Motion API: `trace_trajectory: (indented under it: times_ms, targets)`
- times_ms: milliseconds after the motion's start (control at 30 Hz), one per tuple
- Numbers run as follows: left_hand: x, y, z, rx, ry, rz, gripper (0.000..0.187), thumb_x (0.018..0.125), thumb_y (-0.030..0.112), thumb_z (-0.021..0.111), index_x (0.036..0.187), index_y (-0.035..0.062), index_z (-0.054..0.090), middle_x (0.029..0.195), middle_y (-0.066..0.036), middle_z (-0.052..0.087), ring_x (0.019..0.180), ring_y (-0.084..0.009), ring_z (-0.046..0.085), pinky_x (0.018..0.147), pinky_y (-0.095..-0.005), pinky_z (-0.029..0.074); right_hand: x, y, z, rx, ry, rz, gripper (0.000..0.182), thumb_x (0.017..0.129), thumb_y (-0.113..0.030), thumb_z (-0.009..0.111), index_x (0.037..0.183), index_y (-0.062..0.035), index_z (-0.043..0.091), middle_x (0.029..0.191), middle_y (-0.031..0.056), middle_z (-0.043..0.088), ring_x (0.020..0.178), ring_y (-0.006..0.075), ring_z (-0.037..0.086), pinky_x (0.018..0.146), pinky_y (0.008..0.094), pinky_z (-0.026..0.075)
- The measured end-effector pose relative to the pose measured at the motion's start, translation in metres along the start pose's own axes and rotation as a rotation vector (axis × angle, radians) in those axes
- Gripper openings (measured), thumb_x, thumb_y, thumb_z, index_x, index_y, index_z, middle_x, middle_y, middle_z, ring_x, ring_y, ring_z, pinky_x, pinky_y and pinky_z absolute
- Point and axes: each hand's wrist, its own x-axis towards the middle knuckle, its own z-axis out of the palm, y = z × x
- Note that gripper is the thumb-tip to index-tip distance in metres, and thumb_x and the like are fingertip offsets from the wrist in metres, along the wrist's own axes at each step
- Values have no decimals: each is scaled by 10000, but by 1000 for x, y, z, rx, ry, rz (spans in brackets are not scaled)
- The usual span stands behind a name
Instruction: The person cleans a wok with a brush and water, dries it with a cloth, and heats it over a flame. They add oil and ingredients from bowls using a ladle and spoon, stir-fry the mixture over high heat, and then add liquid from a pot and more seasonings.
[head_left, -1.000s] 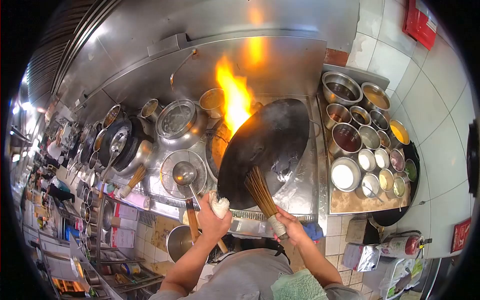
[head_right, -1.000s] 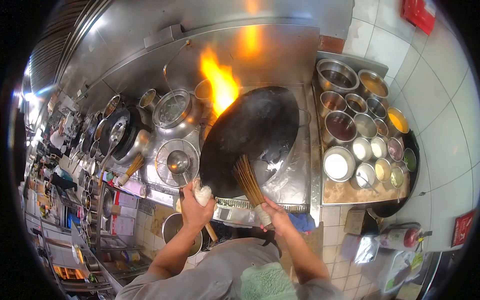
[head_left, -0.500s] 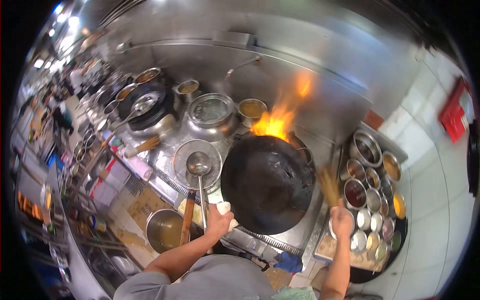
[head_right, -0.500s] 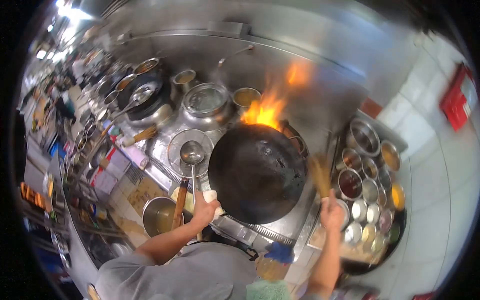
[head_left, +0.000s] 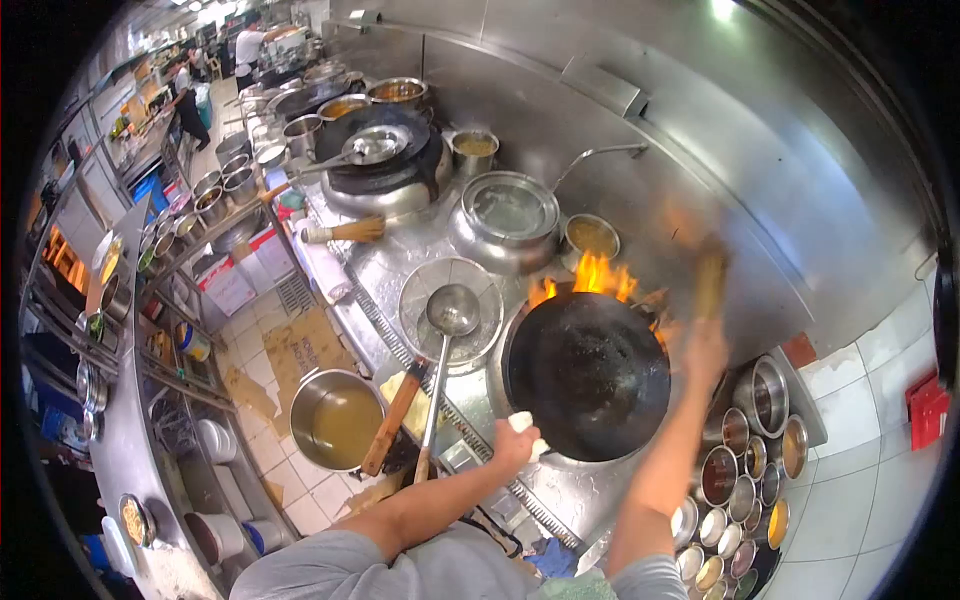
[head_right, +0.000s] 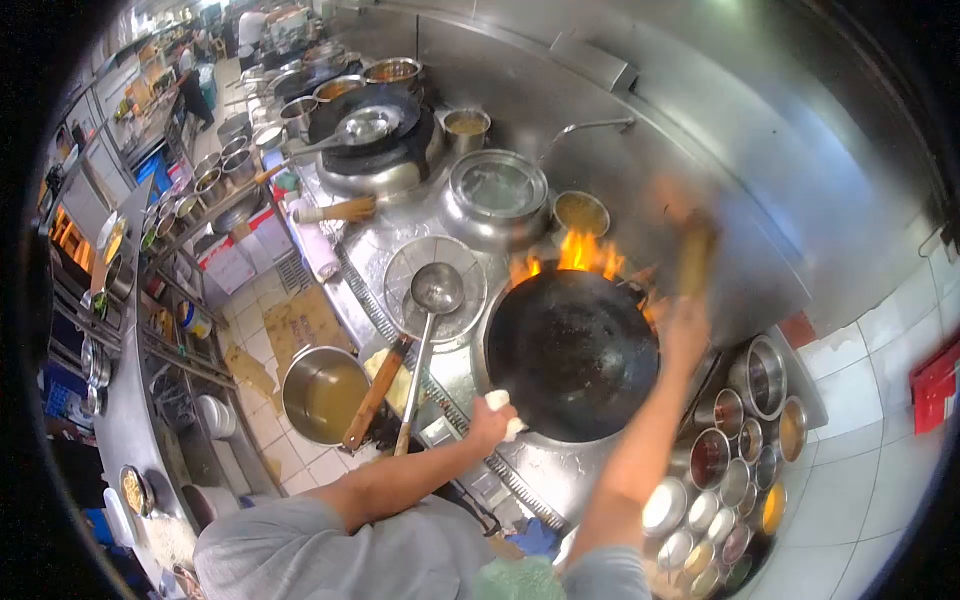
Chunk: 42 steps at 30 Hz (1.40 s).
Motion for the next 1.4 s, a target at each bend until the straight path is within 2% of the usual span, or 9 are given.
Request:
trace_trajectory:
  times_ms: [133, 233, 367, 433, 600, 733, 867, 1100, 1400]
  targets:
    - [-4, 4, -3, 107, -13, 6, 626, 789, 266, 742, 1205, -111, 465, 1108, -289, 658, 1035, -393, 668, 933, -447, 521, -170, -7, 165, -158, -533, 31, 376, 983, -376, 543, 1123, -49, 663, 1088, 283, 706, 1116, 452, 659, 961, 535, 514]
    - [-13, 25, -2, 214, 40, -9, 657, 792, 298, 737, 1218, -110, 445, 1136, -329, 653, 1071, -442, 660, 954, -461, 510, -247, -18, 106, 212, -748, -120, 560, 965, -407, 647, 1421, -84, 611, 1118, 306, 712, 1060, 389, 721, 911, 444, 543]
    - [-19, 30, -4, 180, -4, -46, 683, 805, 325, 735, 1231, -106, 419, 1143, -335, 650, 1073, -445, 663, 964, -460, 507, -153, 84, -8, -201, -1153, -224, 458, 937, -418, 694, 1313, -157, 707, 1065, 169, 770, 1018, 294, 731, 945, 412, 547]
    - [-24, 37, -5, 179, -34, -57, 695, 823, 354, 740, 1234, -101, 412, 1148, -321, 653, 1066, -421, 673, 958, -450, 512, -85, 124, -28, -876, -772, -183, 402, 1001, -366, 545, 1244, -78, 685, 1036, 231, 745, 1019, 429, 707, 917, 516, 555]
    - [-27, 37, -21, 12, -100, -46, 791, 850, 477, 766, 1254, -104, 414, 1147, -278, 659, 1046, -371, 683, 942, -428, 520, -63, 79, -6, -305, 78, 8, 544, 1025, -396, 508, 1423, -28, 550, 1069, 294, 714, 993, 483, 692, 838, 568, 542]
    - [-50, 48, -82, 265, -117, 63, 766, 865, 514, 760, 1301, -38, 459, 1139, -247, 676, 1054, -363, 687, 924, -428, 526, -146, 76, 129, -284, -377, 53, 532, 988, -458, 547, 1362, -82, 583, 1045, 303, 708, 982, 529, 668, 894, 604, 514]
    - [-74, 90, -166, 475, -71, 201, 745, 860, 480, 769, 1317, -20, 461, 1086, -240, 693, 1034, -378, 693, 903, -457, 532, -217, -16, 98, 102, -927, -2, 466, 963, -377, 613, 1343, -108, 616, 848, 165, 705, 679, 291, 720, 572, 431, 580]
    - [-96, 87, -242, 648, -79, 249, 733, 860, 460, 781, 1314, -20, 464, 1103, -257, 686, 1033, -397, 689, 901, -464, 528, -119, 102, -37, -438, -343, 94, 568, 981, -375, 582, 1434, -33, 553, 1200, 282, 693, 1147, 446, 651, 963, 533, 497]
    - [-43, 9, -257, 91, -301, 28, 536, 955, 288, 739, 1307, 3, 451, 1082, -84, 649, 976, -134, 637, 840, -336, 558, -473, 141, -14, -75, -75, 391, 671, 1038, -430, 515, 1488, 66, 459, 1366, 338, 589, 1264, 468, 584, 1087, 471, 440]
